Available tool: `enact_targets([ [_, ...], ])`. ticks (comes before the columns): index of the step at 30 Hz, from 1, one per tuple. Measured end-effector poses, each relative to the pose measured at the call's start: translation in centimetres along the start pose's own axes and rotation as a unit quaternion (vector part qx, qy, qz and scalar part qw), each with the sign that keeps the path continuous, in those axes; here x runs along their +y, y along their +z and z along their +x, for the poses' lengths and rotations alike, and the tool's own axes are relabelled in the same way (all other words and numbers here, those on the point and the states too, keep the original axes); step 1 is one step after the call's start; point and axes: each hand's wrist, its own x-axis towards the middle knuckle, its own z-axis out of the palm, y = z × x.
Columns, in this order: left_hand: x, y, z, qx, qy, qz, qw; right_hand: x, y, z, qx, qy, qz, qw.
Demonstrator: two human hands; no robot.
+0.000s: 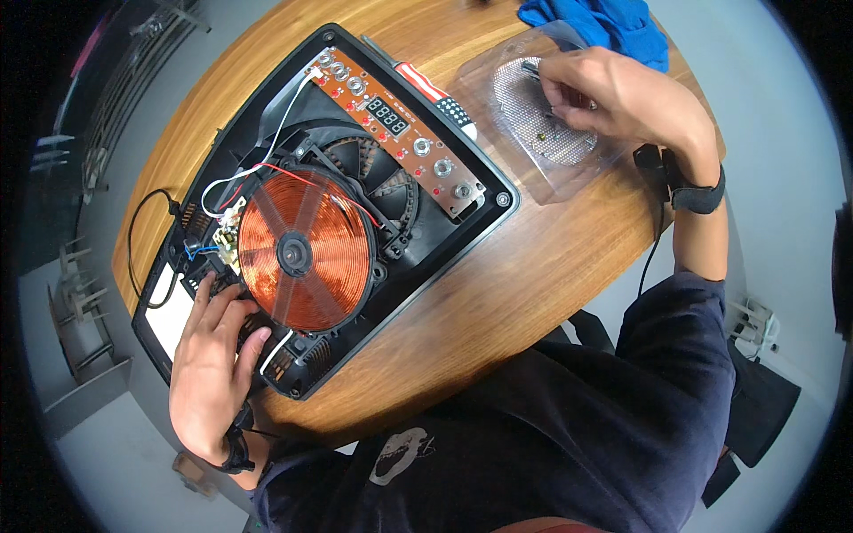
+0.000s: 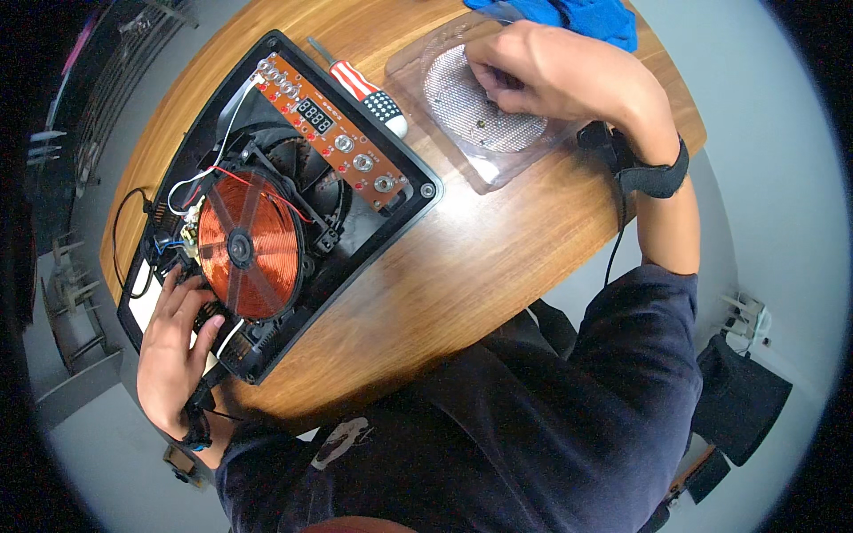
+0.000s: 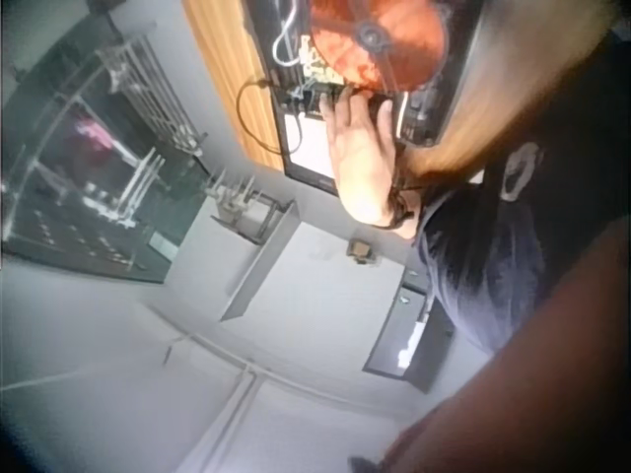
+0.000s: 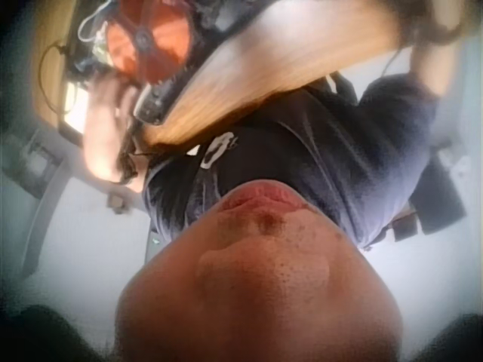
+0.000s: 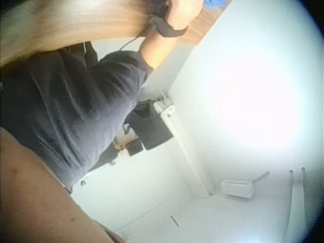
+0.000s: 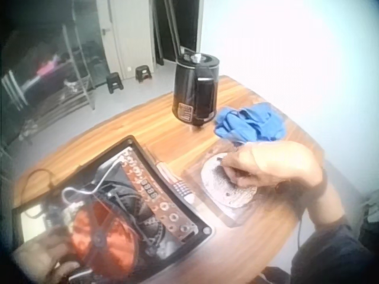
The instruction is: The person assembles an induction cooktop by placing the copper coil and circuit board into the housing, connecting wires, and securing components with a screwdriver.
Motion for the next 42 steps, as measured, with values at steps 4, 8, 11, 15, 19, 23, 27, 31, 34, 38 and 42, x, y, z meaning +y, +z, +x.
enact_targets([
  [4,0.0,0.3,0.3,0.009,0.003,0.008,1.0,1.8,0.6,-0.5,0.011,-0.028,0.004,1.0],
  [8,0.5,0.1,0.5,0.002,-0.006,0.01,1.0,1.7,-0.1,0.0,-0.062,-0.019,0.009,0.998],
  [11,0.7,0.1,0.4,0.001,-0.007,0.013,1.0,1.4,0.2,0.0,-0.046,-0.021,0.001,0.999],
  [15,0.4,0.5,0.8,0.006,0.0,0.016,1.0,1.2,1.1,-0.6,-0.014,-0.021,-0.002,1.0],
  [19,0.5,0.2,0.6,0.002,-0.006,0.012,1.0,-0.4,1.4,-0.7,0.012,0.022,0.01,1.0],
  [23,0.3,0.3,0.8,0.003,0.005,0.012,1.0,-0.5,2.0,-0.1,0.05,-0.058,0.002,0.997],
  [27,0.2,0.5,0.9,0.017,0.016,0.013,1.0,-0.8,1.1,0.5,-0.004,-0.077,0.019,0.997],
  [31,0.2,0.7,0.5,0.016,-0.002,0.019,1.0,-0.9,2.4,0.9,-0.06,-0.058,0.063,0.995],
  [34,0.4,0.6,0.7,0.011,0.0,0.022,1.0,-1.5,1.7,1.3,-0.12,-0.009,0.072,0.99],
  [38,0.3,0.5,0.8,0.011,0.006,0.014,1.0,-2.1,2.3,0.8,-0.08,0.003,0.009,0.997],
  [42,0.3,0.6,0.8,0.013,0.008,0.016,1.0,-1.9,2.5,0.8,-0.055,0.01,-0.008,0.998],
])
